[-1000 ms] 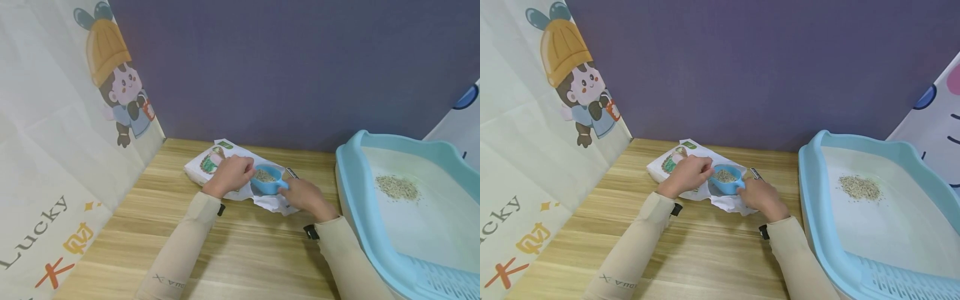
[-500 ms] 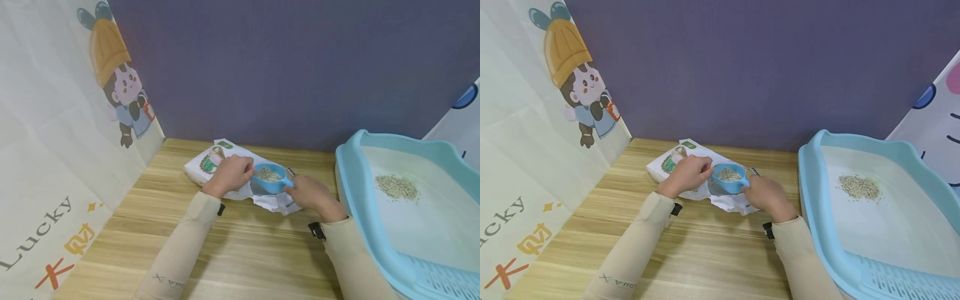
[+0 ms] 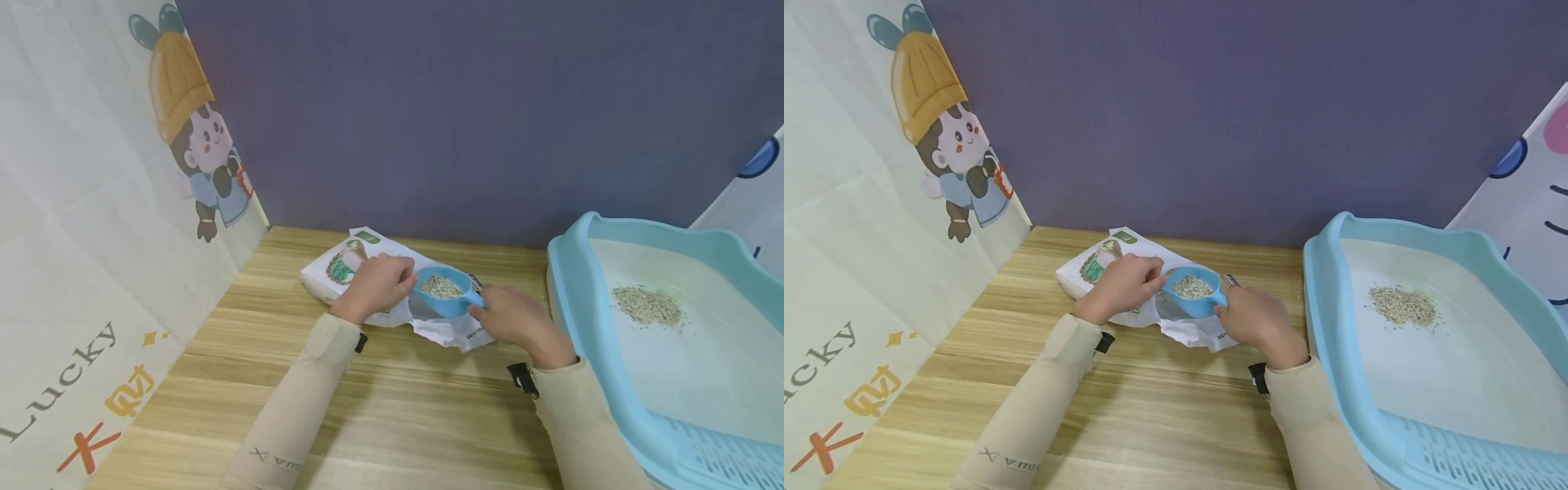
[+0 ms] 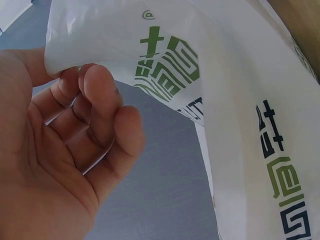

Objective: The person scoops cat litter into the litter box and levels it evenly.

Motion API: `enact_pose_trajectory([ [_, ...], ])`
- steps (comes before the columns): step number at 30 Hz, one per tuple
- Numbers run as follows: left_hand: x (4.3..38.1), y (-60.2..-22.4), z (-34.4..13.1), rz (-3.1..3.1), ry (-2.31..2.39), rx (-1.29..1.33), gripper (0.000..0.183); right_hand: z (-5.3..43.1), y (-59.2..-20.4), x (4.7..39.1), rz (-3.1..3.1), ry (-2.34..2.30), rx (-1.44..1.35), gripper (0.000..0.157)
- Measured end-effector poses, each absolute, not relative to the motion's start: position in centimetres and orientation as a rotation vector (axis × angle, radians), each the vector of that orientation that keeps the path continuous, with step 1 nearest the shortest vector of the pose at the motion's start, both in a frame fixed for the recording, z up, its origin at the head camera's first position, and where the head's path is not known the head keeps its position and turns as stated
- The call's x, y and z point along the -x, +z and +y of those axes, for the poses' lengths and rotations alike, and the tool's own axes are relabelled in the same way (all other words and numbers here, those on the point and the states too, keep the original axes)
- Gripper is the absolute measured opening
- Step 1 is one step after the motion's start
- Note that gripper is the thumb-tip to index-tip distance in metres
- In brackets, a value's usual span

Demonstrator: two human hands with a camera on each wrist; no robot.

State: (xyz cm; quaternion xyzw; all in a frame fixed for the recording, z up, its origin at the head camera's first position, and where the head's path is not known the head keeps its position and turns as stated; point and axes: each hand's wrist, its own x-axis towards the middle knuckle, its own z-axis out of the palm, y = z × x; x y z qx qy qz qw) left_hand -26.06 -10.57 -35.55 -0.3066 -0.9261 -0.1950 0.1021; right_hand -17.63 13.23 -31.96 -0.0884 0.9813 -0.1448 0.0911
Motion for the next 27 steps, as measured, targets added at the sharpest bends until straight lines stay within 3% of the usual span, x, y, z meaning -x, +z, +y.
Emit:
enact_pose_trajectory([
  [27,26.3,-35.8,-10.5,-2.713,-0.596,0.913,0.039,15.1,-29.3,15.4,2.936,-0.461,0.246,0.026],
])
